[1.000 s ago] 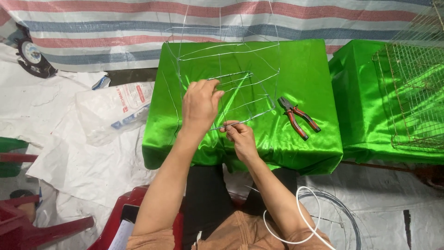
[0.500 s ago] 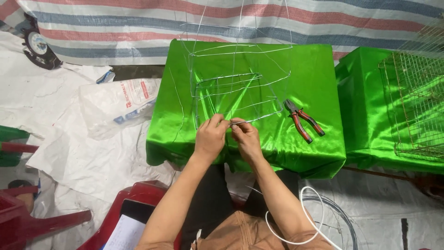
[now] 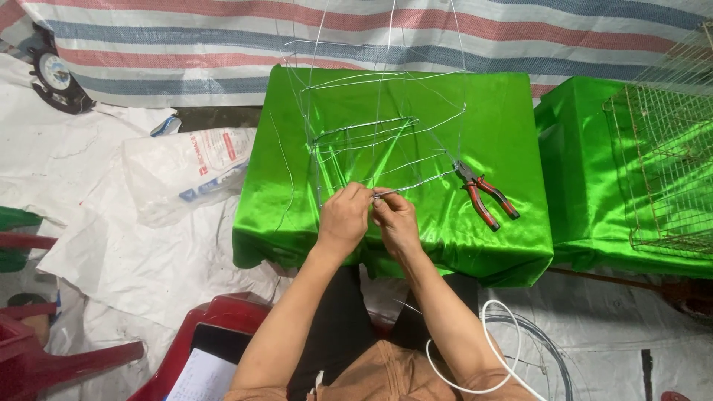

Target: Assembling a metal wire frame by bending, twisting, and cutting wires using pliers.

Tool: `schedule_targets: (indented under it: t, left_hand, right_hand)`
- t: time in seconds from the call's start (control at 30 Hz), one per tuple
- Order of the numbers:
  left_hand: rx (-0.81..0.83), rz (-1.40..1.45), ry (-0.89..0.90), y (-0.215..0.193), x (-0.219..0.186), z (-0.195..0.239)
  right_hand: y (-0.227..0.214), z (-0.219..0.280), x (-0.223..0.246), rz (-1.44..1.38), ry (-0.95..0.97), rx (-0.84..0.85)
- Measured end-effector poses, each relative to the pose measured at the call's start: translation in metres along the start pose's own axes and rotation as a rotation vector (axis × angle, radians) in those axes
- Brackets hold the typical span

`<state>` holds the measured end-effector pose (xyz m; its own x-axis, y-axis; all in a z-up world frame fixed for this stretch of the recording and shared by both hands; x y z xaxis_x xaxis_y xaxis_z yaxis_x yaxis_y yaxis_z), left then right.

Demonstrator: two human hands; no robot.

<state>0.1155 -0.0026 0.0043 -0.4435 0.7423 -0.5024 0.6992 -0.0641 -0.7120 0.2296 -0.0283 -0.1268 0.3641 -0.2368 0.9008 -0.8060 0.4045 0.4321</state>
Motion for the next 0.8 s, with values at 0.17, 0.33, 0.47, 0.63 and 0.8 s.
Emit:
schedule_targets:
  t: [0.17,0.33,0.47,0.63,0.8]
  left_hand:
    - [0.035,0.047,-0.023,0.001,0.003,-0.006]
    - [0.032,0.026,-0.075,-0.008,-0.004,-0.014]
    - [0.05,-0.027,-0.201,-0.007,0.0,-0.015]
    - [0.056,-0.03,-0.252,-0.011,-0.003,-0.02]
    - [0.05,-0.061,-0.234,-0.017,-0.009,-0.023]
  right_hand:
    - [0.0,-0.004,0.005,0.002,-0.001,-0.01]
    - [0.004,-0.003,0.013,0.052,0.0,-0.016]
    - [0.012,0.0,0.034,0.133,-0.06,-0.003]
    - [0.012,0.012,0.062,0.395,-0.109,0.053]
    - [0.018,0.019,0.092,0.935,-0.46,0.045]
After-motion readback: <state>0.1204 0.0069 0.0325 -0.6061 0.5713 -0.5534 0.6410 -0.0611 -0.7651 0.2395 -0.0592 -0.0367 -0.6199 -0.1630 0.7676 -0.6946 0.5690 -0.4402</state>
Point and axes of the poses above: each hand's wrist, its own z-axis away from the middle knuckle, its own y-axis out of the palm, x = y × z, the point moved 8 cm from there along -z, towards the middle knuckle, and after that the axes turned 11 degrees about z, right-handed, at the moved point
